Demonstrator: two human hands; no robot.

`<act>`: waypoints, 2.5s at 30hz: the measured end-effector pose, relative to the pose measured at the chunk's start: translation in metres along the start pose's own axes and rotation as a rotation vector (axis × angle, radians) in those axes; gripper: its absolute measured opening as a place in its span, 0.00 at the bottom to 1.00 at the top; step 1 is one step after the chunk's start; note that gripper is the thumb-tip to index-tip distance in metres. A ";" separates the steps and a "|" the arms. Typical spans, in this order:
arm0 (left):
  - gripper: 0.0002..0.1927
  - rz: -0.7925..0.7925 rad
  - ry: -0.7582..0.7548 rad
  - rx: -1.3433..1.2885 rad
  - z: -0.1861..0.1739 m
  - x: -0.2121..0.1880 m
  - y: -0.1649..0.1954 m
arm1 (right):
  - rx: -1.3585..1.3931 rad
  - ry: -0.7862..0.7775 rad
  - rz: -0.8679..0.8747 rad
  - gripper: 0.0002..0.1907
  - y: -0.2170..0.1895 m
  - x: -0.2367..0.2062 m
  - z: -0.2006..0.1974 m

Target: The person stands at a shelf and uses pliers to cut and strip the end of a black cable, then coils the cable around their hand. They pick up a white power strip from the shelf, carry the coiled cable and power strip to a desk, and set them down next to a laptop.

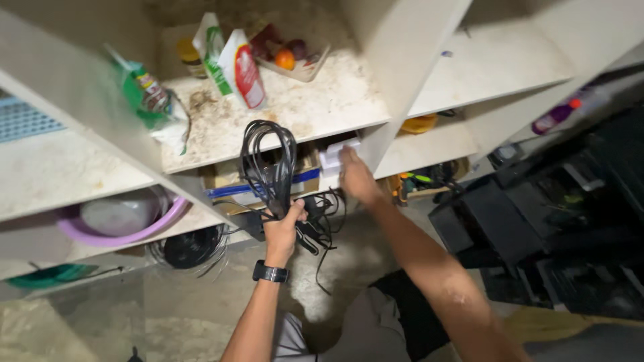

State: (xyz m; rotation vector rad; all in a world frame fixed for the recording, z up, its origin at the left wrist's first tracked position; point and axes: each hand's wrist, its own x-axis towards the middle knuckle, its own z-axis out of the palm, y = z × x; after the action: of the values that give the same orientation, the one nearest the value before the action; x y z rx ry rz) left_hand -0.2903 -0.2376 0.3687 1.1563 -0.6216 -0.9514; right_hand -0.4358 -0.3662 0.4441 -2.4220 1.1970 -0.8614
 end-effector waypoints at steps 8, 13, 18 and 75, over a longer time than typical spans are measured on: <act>0.08 0.044 -0.035 -0.067 -0.023 0.002 0.003 | -0.074 -0.090 0.107 0.33 0.000 0.024 0.019; 0.11 0.036 -0.007 -0.036 -0.020 -0.004 0.015 | 0.022 0.085 0.105 0.04 0.000 -0.003 0.016; 0.09 0.009 0.027 -0.132 -0.015 -0.018 0.018 | 0.031 0.177 0.161 0.05 0.008 -0.039 0.007; 0.08 -0.072 0.176 -0.100 0.015 -0.049 0.041 | 0.132 0.099 0.166 0.11 0.002 -0.049 -0.063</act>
State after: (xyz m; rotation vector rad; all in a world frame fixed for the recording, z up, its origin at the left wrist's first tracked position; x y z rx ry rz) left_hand -0.3143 -0.1981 0.4146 1.1638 -0.3894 -0.9197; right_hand -0.4997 -0.3288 0.4730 -2.1641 1.3119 -0.9859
